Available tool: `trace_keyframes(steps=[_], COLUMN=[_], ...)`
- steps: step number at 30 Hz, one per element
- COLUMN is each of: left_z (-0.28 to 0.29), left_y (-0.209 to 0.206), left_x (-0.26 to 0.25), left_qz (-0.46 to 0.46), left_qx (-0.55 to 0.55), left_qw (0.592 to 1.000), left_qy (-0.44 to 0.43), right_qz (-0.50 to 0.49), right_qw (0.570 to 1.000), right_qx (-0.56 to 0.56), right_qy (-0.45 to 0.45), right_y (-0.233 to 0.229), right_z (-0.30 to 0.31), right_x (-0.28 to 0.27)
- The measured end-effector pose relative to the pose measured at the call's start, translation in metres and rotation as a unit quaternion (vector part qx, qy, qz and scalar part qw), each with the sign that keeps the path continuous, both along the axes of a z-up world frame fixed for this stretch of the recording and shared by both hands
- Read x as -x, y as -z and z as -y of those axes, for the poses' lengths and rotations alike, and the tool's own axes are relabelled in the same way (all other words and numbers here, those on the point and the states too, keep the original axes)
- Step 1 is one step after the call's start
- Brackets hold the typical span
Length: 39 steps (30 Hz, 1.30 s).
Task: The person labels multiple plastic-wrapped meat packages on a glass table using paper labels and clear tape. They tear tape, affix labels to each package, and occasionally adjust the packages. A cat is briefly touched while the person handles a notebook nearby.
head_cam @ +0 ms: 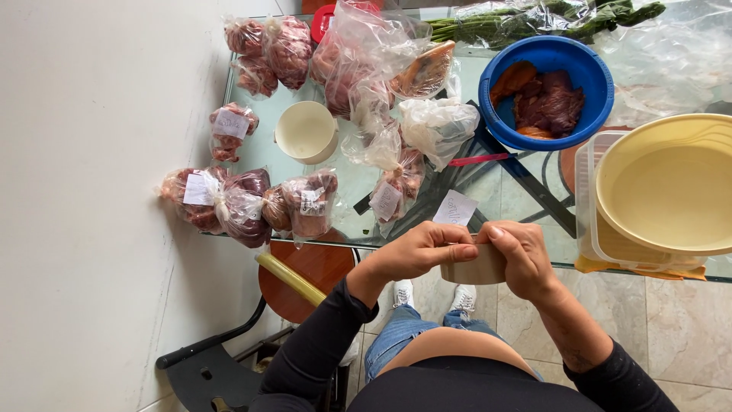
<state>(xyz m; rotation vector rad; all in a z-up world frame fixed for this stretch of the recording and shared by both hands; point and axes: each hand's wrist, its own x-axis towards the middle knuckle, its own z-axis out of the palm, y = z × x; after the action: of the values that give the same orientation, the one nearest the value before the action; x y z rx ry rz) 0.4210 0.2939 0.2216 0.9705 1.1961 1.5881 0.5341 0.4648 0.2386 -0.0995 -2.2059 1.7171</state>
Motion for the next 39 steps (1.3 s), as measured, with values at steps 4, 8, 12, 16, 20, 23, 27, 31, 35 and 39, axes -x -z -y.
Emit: trace_keyframes(steps=[4,8,12,16,20,23,27,31,35,39], left_z=[0.010,0.018,0.006,-0.003,-0.002,0.003,0.008,0.003,-0.004,-0.004], left_y=[0.015,-0.004,0.008,0.019,-0.004,-0.010,0.005,0.026,0.024,-0.007], left_x=[0.009,0.014,0.005,0.000,-0.002,-0.002,0.001,-0.001,-0.006,-0.009], left_qz=[0.026,0.055,0.085,0.038,0.004,0.032,0.082,0.105,0.136,0.138], left_qx=[-0.029,-0.049,-0.034,0.008,0.017,-0.006,-0.050,-0.066,-0.077,-0.060], left_qw=[0.996,0.989,0.995,0.999,1.000,0.999,0.995,0.992,0.987,0.985], left_qy=[0.075,0.125,0.046,-0.011,-0.025,-0.007,0.007,-0.007,-0.047,-0.079], right_qz=[-0.001,-0.014,-0.026,-0.036,-0.037,-0.036,-0.046,-0.054,-0.067,-0.097], right_qw=[0.999,0.983,0.990,0.998,0.998,0.989,0.950,0.940,0.944,0.954], right_qx=[0.037,0.178,0.135,0.019,0.029,0.136,0.304,0.331,0.317,0.280], right_qy=[-0.018,-0.040,-0.034,-0.037,-0.041,-0.040,-0.057,-0.065,-0.057,-0.037], right_y=[0.019,0.027,0.039,0.012,0.027,0.036,0.020,0.024,0.019,0.016], right_z=[-0.009,-0.009,-0.019,-0.018,-0.025,-0.023,-0.013,-0.013,-0.006,-0.001], right_x=[-0.001,0.000,-0.004,0.001,-0.001,0.000,0.004,0.006,0.008,0.007])
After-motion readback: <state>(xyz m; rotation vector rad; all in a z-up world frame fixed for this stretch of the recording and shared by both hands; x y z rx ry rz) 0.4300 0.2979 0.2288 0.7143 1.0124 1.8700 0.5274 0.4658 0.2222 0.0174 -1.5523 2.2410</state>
